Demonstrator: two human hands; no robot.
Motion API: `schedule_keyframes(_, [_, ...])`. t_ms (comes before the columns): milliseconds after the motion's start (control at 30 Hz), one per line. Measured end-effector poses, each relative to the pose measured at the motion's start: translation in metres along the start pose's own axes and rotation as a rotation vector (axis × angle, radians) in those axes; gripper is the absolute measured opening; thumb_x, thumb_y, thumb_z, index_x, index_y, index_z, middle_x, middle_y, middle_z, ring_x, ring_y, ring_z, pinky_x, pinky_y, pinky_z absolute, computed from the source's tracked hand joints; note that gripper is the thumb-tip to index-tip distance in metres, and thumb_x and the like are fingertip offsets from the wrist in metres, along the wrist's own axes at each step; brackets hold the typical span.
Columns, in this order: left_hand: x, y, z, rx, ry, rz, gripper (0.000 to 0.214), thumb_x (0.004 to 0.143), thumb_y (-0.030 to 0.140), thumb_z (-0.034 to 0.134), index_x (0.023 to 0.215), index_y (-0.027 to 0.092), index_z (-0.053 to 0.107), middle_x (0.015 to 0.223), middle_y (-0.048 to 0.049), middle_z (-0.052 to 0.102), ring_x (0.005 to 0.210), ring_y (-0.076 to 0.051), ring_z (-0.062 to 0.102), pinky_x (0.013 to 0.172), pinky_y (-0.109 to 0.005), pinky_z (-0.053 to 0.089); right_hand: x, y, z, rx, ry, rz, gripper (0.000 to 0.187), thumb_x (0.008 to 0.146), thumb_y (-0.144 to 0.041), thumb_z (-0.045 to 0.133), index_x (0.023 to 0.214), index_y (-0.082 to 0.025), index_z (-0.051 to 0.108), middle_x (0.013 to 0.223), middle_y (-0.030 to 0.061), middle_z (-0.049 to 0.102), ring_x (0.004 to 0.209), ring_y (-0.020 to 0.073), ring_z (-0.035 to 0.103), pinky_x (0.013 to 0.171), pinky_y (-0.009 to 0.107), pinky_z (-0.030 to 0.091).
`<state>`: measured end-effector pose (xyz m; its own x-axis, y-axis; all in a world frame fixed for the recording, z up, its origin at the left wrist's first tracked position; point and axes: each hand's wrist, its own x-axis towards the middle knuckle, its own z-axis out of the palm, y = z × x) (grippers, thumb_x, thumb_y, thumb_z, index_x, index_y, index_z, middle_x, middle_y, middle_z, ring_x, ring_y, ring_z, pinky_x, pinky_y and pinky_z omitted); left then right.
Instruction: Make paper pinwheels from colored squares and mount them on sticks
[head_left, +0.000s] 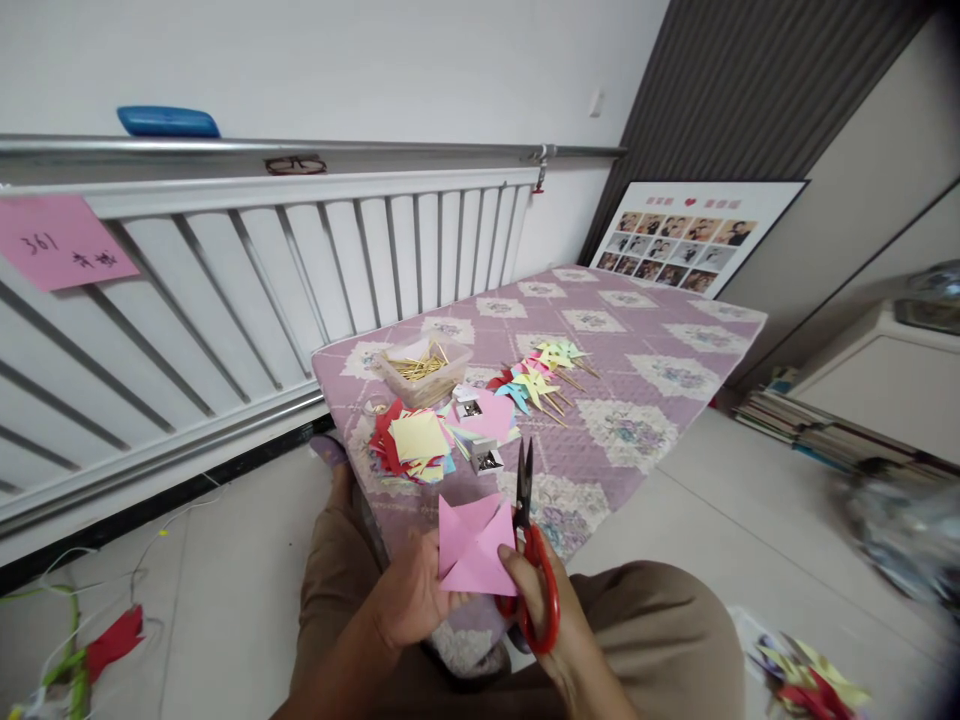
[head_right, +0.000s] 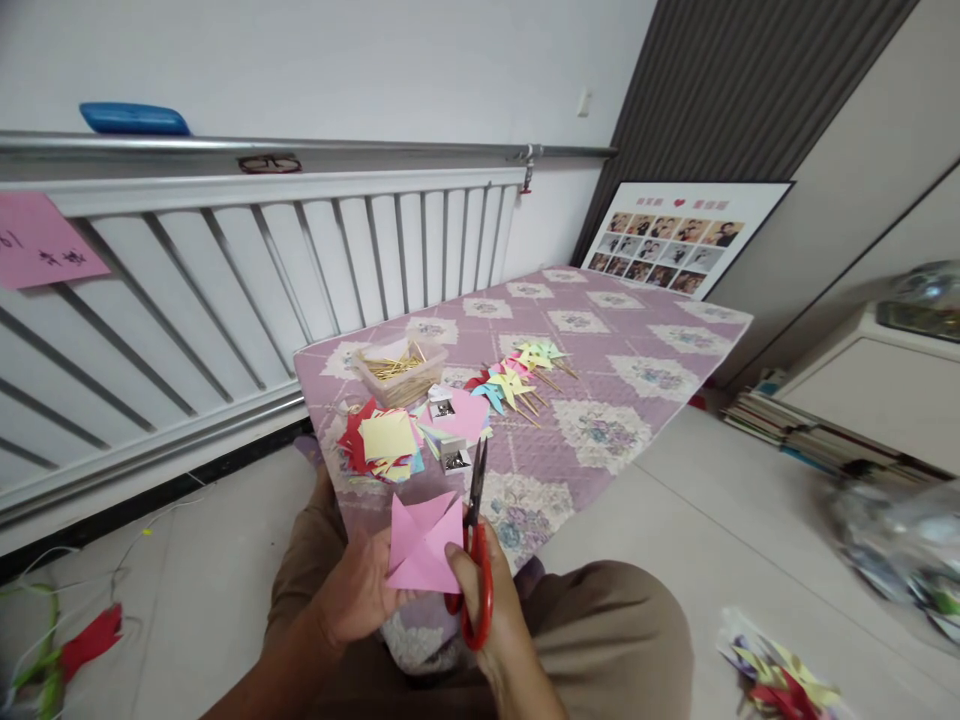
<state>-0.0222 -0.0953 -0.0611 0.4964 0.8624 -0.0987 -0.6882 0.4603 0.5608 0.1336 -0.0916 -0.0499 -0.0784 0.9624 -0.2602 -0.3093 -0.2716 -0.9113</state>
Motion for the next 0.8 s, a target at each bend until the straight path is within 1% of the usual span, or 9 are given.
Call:
schedule_keyframes(100, [0.002,-0.005,-0.003,0.029,0.163,0.005,0.050,0.074,0.049,0.070,0.113,0.018,0.067,0.109,-0.0140,0.071,0.101,-0.030,0.065,0.085,-0.038,0.050,0.000,0.002,0.001,0.018,-0.003,-0.018,0.036,0.075,-0.037,0.073,0.103,-0.023,0.055,0.067,-0.0063,0.057,0.050,0.0108,0.052,0.045,0.020,0.043])
schedule_keyframes(200, [0.007,-0.003,-0.001,0.087,0.287,0.013,0.038,0.071,0.033,0.076,0.103,0.014,0.070,0.094,-0.0136,0.074,0.085,-0.027,0.069,0.077,-0.037,0.053,0.000,0.002,0.002,0.046,-0.010,-0.037,0.042,0.075,-0.035,0.072,0.111,-0.024,0.054,0.088,-0.0003,0.067,0.072,0.0184,0.064,0.065,0.028,0.053])
schedule_keyframes(300, [0.011,0.001,0.004,0.158,0.357,0.012,0.031,0.070,0.028,0.076,0.096,0.012,0.071,0.085,-0.0118,0.075,0.073,-0.023,0.068,0.072,-0.034,0.052,0.000,0.002,0.003,0.002,-0.001,-0.056,0.045,0.074,-0.037,0.073,0.114,-0.024,0.055,0.101,0.0034,0.069,0.086,0.0233,0.066,0.074,0.032,0.054])
schedule_keyframes(400, [0.014,0.005,0.005,0.193,0.371,0.011,0.031,0.069,0.029,0.076,0.095,0.014,0.071,0.082,-0.0102,0.074,0.069,-0.021,0.067,0.070,-0.032,0.052,0.001,0.003,0.000,-0.055,0.009,-0.090,0.044,0.076,-0.040,0.073,0.113,-0.023,0.057,0.106,0.0050,0.068,0.089,0.0225,0.065,0.080,0.031,0.053])
schedule_keyframes(433, [0.014,0.008,0.005,0.198,0.369,0.009,0.033,0.068,0.030,0.076,0.097,0.014,0.070,0.082,-0.0098,0.074,0.070,-0.021,0.066,0.069,-0.033,0.051,0.002,0.005,-0.002,-0.060,0.018,-0.091,0.044,0.077,-0.041,0.072,0.114,-0.023,0.056,0.104,0.0047,0.068,0.086,0.0210,0.064,0.077,0.030,0.053])
schedule_keyframes(500, [0.015,0.014,0.004,0.213,0.385,0.007,0.037,0.065,0.032,0.077,0.097,0.014,0.069,0.081,-0.0092,0.073,0.069,-0.020,0.065,0.067,-0.032,0.050,0.002,0.009,-0.011,-0.050,0.032,-0.069,0.049,0.079,-0.046,0.071,0.119,-0.024,0.054,0.090,0.0016,0.066,0.071,0.0162,0.062,0.062,0.025,0.051])
schedule_keyframes(600, [0.015,0.027,0.002,0.264,0.469,0.022,0.038,0.059,0.034,0.080,0.088,0.012,0.069,0.074,-0.0065,0.070,0.063,-0.016,0.061,0.060,-0.027,0.046,-0.001,0.014,-0.028,-0.056,-0.053,0.003,0.062,0.078,-0.059,0.067,0.126,-0.024,0.049,0.071,-0.0037,0.057,0.048,0.0098,0.049,0.041,0.018,0.035])
schedule_keyframes(667, [0.015,0.037,0.000,0.294,0.501,0.035,0.037,0.057,0.033,0.081,0.085,0.013,0.069,0.072,-0.0044,0.068,0.061,-0.013,0.058,0.058,-0.024,0.043,-0.008,0.015,-0.038,-0.089,-0.187,0.037,0.067,0.077,-0.065,0.062,0.127,-0.023,0.048,0.070,-0.0033,0.056,0.045,0.0084,0.044,0.038,0.018,0.030])
schedule_keyframes(800, [0.015,0.052,-0.005,0.333,0.489,0.052,0.030,0.061,0.033,0.079,0.084,0.016,0.070,0.073,-0.0031,0.068,0.060,-0.012,0.055,0.058,-0.023,0.041,-0.028,0.016,-0.048,-0.190,-0.409,0.096,0.071,0.077,-0.072,0.057,0.127,-0.022,0.053,0.072,-0.0010,0.056,0.049,0.0075,0.040,0.044,0.019,0.030])
